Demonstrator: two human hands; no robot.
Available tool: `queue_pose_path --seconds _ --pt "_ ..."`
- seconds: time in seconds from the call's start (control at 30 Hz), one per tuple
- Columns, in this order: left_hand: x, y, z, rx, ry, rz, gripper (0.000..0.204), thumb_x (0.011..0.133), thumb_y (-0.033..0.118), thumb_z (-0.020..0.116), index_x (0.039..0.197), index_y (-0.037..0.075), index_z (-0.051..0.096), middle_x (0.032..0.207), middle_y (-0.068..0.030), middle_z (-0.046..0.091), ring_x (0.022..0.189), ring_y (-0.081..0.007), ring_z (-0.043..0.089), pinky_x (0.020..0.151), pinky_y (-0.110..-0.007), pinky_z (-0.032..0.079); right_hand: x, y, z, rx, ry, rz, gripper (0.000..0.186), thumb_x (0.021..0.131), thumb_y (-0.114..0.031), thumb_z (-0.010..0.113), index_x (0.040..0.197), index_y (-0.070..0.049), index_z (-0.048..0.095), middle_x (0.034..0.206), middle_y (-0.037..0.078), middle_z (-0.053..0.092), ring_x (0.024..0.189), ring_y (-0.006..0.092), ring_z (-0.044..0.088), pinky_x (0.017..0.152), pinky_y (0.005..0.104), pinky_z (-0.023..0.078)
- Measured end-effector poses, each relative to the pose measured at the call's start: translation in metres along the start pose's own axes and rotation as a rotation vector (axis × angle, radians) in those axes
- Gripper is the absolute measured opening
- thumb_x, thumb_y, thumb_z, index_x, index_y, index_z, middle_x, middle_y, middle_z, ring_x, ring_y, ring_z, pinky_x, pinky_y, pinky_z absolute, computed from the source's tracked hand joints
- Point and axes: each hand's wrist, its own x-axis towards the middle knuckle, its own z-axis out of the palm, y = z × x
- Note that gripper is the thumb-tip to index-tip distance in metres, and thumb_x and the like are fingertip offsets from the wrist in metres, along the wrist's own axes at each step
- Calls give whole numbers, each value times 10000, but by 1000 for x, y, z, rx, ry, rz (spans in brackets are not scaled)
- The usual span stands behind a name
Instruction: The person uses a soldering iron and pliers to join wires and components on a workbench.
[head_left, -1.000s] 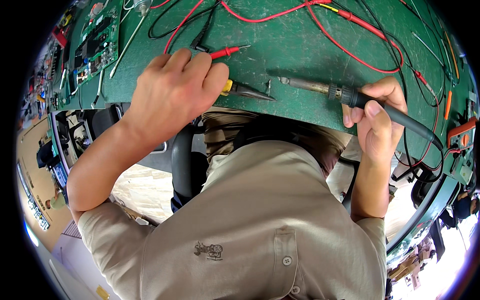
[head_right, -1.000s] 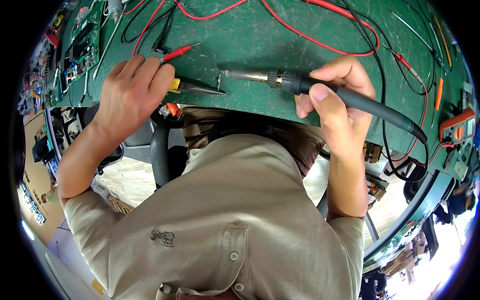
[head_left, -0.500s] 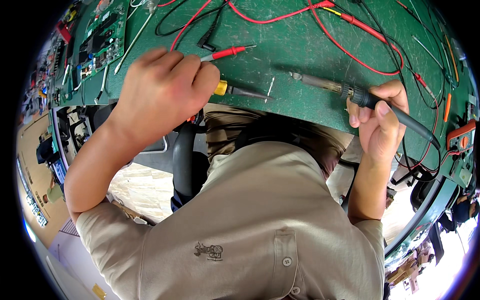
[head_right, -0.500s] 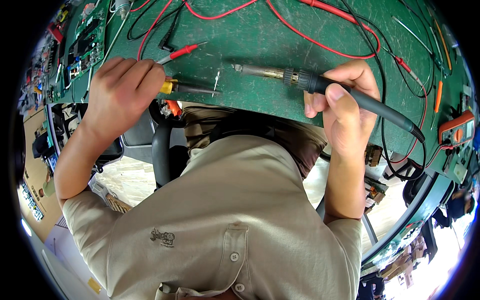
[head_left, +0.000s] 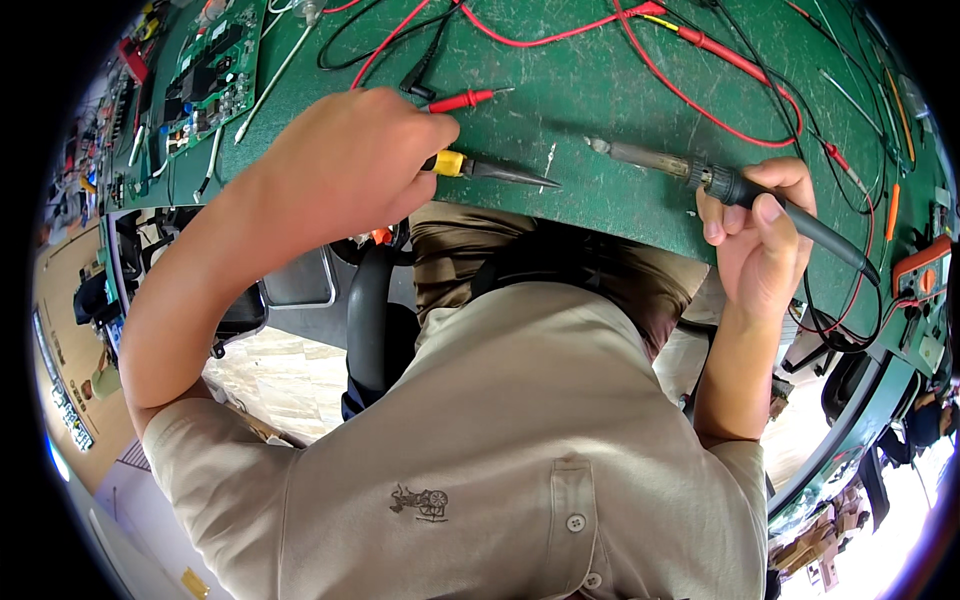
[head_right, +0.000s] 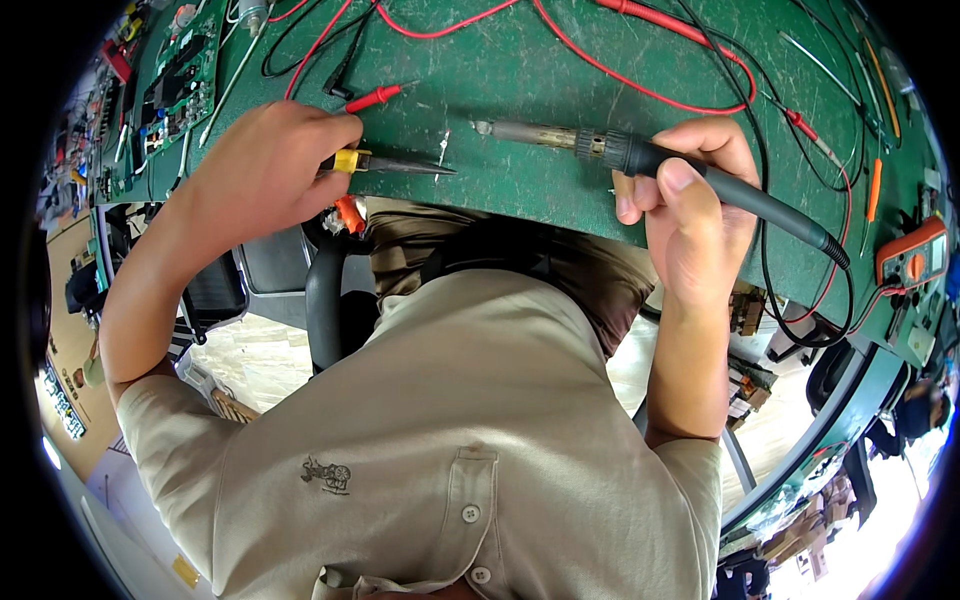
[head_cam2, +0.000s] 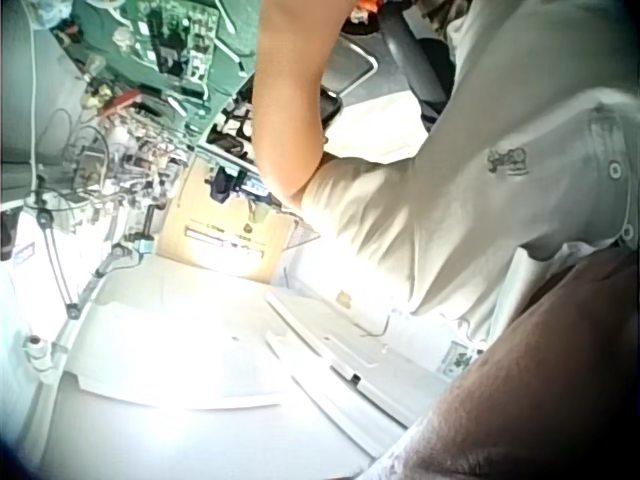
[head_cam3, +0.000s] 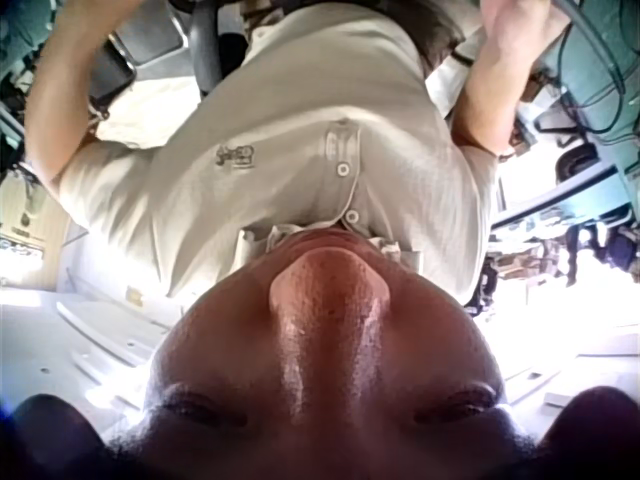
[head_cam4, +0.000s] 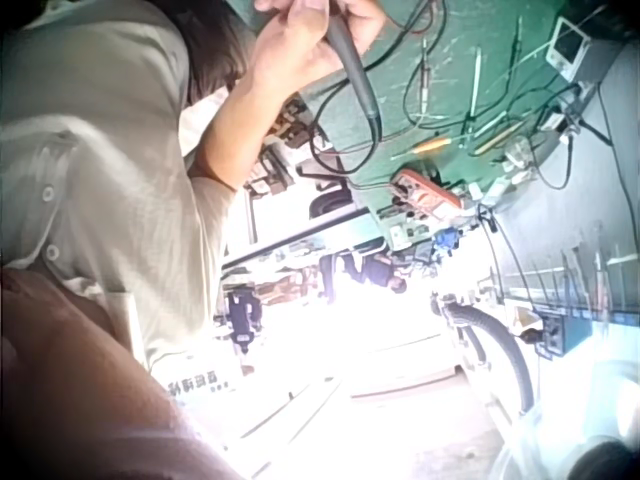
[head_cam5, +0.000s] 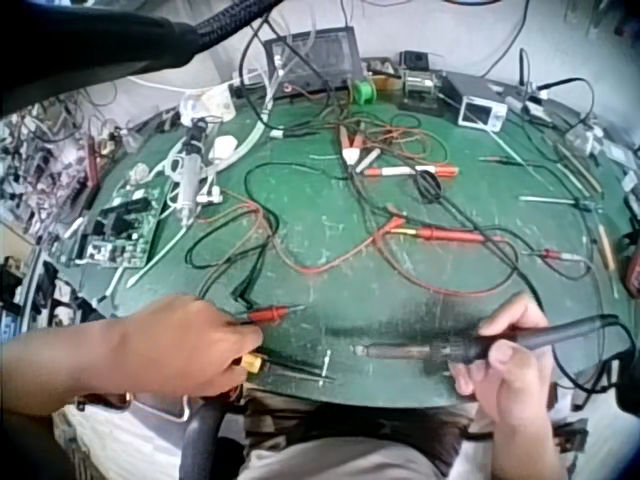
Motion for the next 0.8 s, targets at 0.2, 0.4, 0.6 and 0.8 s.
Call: queue_pose_path --seconds 0.2,0.4,0.6,0.8 --pt "10 0 5 -99 -29 3 160 702 114 667 779 1 585 632 -167 595 630 -386 599 583 -461 475 -1 -1 3 -41 -4 16 178 867 -78 593 991 29 524 644 101 559 521 175 522 514 318 462" --pt "19 3 1 -65 -106 18 157 697 121 673 783 -1 623 656 -185 609 669 -388 615 614 -463 489 0 0 8 -153 -50 15 167 851 -45 600 978 36 528 669 100 585 539 152 547 516 293 468" --pt "21 4 0 -50 -126 16 175 697 128 675 814 -1 652 675 -197 616 703 -391 621 651 -468 501 0 -1 10 -230 -61 31 173 837 -27 624 974 39 541 695 93 603 570 119 570 523 254 466" --pt "22 3 -1 -65 -147 -7 201 692 136 687 839 0 663 702 -195 624 726 -387 621 669 -458 506 -2 -1 6 -373 -143 18 212 868 -80 586 1015 46 500 734 122 576 601 144 534 549 291 467"
